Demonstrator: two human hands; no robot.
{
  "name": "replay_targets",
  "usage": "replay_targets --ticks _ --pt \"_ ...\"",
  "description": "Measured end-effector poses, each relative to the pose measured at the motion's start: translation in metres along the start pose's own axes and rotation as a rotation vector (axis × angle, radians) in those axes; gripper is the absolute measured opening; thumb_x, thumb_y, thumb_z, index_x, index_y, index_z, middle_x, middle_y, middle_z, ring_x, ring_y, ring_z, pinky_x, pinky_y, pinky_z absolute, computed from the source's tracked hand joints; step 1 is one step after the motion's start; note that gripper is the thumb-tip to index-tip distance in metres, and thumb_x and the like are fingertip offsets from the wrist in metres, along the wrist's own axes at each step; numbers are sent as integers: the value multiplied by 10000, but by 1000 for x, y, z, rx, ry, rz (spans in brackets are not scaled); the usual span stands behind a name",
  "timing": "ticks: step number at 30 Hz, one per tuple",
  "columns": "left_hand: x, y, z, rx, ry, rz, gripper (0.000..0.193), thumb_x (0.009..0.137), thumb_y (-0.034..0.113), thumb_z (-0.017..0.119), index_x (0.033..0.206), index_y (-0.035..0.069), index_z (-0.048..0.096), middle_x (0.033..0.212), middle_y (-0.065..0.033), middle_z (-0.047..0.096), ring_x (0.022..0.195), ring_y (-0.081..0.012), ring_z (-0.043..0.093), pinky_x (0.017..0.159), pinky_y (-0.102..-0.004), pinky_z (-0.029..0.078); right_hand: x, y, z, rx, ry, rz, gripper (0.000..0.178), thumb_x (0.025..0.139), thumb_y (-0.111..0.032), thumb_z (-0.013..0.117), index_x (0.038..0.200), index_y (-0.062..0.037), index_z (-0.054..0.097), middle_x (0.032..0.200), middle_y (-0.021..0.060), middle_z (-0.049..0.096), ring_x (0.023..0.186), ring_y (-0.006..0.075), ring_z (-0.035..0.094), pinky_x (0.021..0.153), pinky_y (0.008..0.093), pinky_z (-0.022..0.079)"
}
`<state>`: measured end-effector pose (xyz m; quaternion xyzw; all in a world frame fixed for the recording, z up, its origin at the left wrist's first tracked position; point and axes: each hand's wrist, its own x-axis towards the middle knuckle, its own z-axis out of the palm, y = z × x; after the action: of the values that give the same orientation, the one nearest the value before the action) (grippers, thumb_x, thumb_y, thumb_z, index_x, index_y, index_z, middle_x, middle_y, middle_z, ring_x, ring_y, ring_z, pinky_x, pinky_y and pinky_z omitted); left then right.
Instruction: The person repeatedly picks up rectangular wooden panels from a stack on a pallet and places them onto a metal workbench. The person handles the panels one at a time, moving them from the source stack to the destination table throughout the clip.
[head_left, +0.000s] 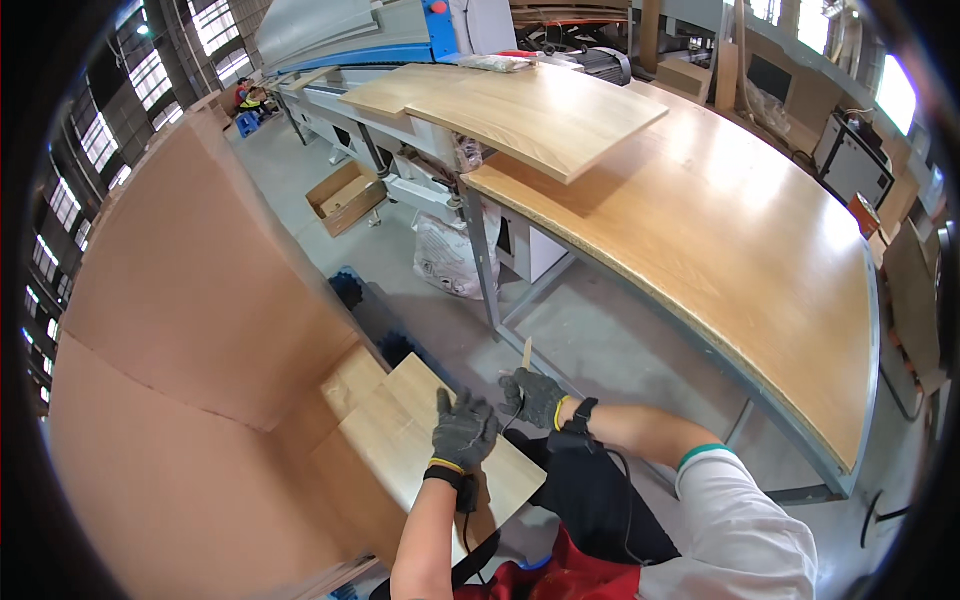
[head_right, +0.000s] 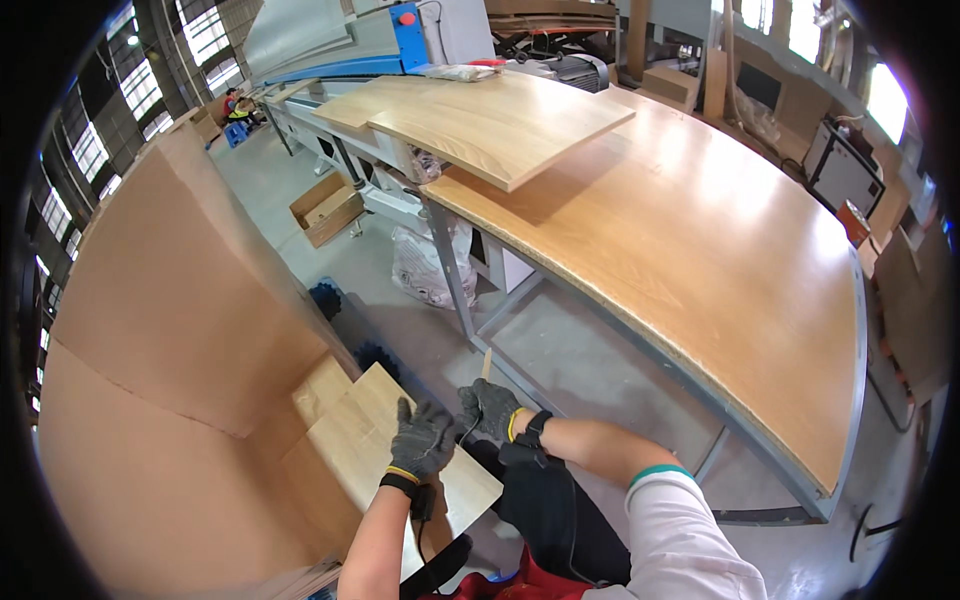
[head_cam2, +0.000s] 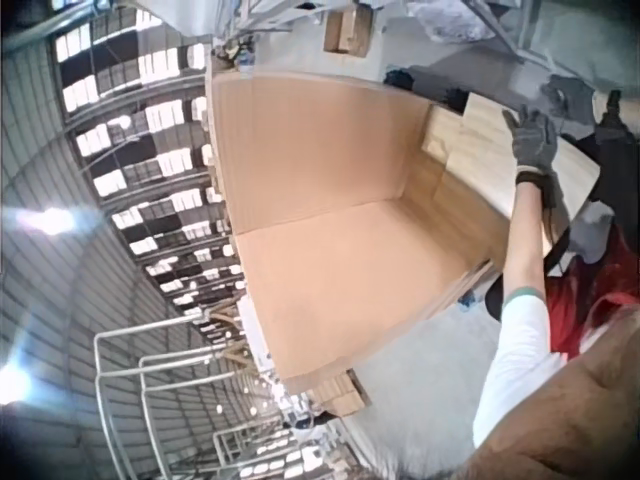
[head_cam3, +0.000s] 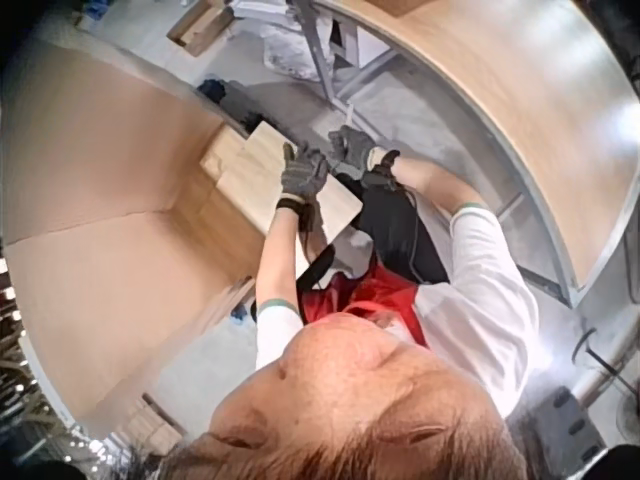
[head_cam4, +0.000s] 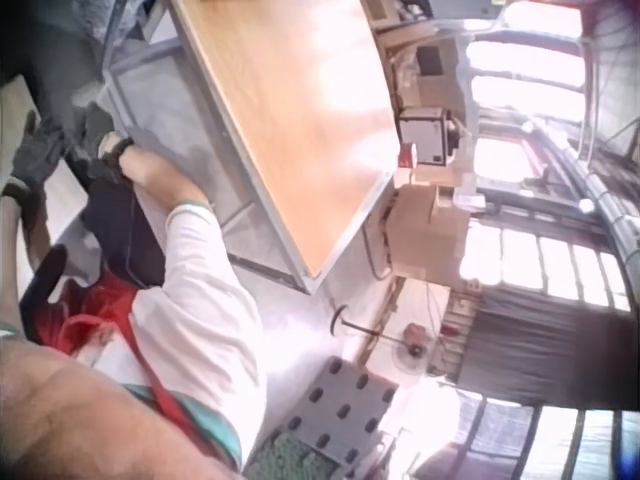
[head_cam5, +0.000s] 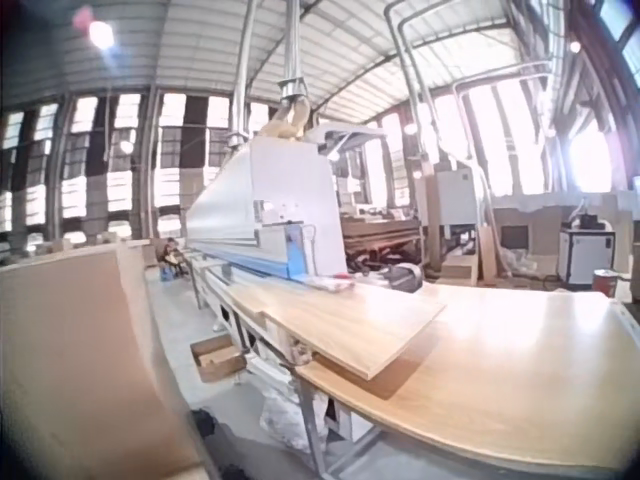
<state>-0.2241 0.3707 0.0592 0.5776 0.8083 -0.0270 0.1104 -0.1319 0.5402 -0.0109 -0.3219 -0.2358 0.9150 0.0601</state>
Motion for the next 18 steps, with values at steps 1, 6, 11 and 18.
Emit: replay_targets --ticks 1,6,11,18 --pt "10 4 0 60 67 50 519 908 386 494 1351 119 540 1426 -122 509 1396 -360 357 1174 -606 116 -10 -8 -2 -27 36 -25 457 1023 -477 453 1050 -61 642 743 22 561 621 187 552 586 357 481" --pt "31 -1 15 52 334 236 530 916 386 458 1372 128 535 1431 -92 511 1409 -286 356 1204 -539 120 -10 -19 4 46 135 -5 555 1003 -572 417 996 -62 637 568 3 433 447 156 401 444 349 375" --pt "36 -8 4 57 406 231 273 853 300 552 790 96 722 799 -100 693 859 -291 636 1083 -458 349 -4 -31 -39 237 194 -32 604 921 -716 428 893 -131 570 533 -23 387 432 171 380 436 375 347" --pt "46 -20 11 63 314 240 265 848 303 579 753 87 700 787 -112 689 837 -290 638 1013 -449 415 -31 -60 -65 184 -91 112 571 913 -695 490 776 -144 548 486 -40 326 392 145 338 415 335 296"
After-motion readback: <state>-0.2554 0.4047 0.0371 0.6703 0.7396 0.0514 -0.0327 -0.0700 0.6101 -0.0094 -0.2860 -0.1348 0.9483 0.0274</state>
